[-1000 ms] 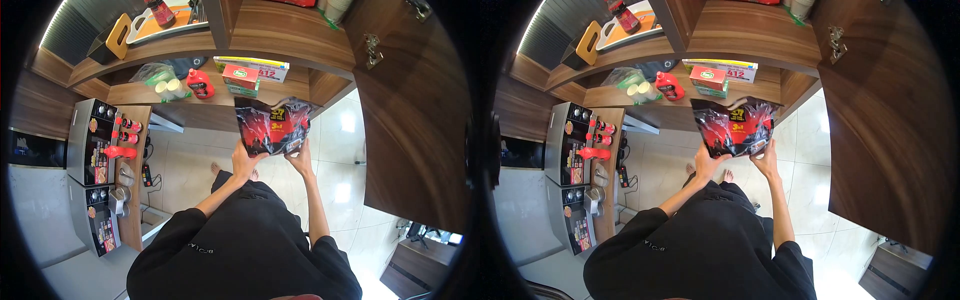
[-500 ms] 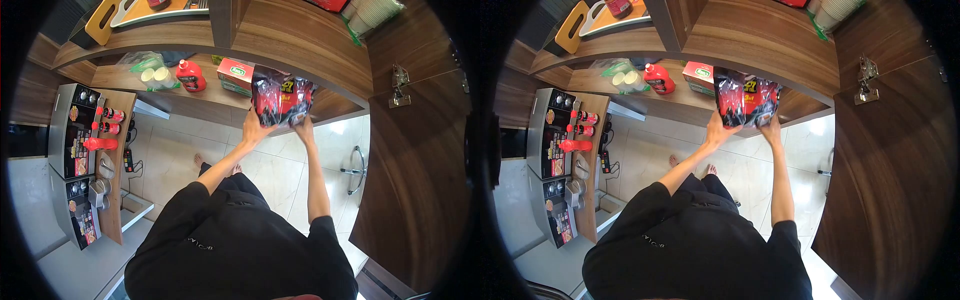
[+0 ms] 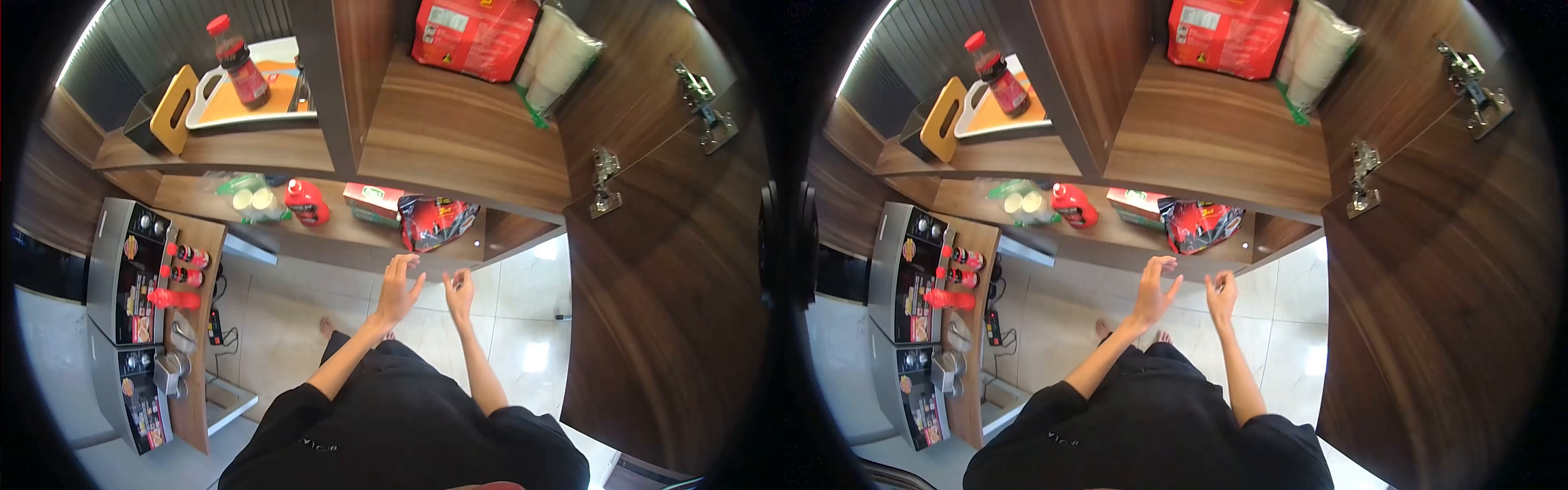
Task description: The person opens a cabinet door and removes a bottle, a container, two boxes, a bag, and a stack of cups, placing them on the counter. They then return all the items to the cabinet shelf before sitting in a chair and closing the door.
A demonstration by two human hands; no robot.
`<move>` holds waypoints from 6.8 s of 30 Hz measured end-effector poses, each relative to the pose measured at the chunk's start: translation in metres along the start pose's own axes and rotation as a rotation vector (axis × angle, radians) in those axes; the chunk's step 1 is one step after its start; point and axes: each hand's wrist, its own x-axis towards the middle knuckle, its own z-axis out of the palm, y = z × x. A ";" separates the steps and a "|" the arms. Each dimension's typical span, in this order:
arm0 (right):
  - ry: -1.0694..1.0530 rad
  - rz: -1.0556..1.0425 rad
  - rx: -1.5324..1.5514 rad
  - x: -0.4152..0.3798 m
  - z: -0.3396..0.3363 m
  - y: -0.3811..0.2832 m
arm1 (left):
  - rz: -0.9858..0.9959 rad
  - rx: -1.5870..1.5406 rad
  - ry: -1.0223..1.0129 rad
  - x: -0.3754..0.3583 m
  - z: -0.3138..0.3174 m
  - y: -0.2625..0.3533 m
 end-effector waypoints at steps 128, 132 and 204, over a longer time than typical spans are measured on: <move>0.033 -0.492 0.319 0.289 -0.066 -0.296 | -0.072 -0.579 -0.434 0.385 0.067 0.094; 0.002 -0.800 0.113 0.296 -0.054 -0.286 | -0.118 -0.792 -0.433 0.383 0.055 0.105; -0.079 -0.830 -0.359 0.290 -0.048 -0.288 | -0.124 -0.965 -0.313 0.389 0.042 0.103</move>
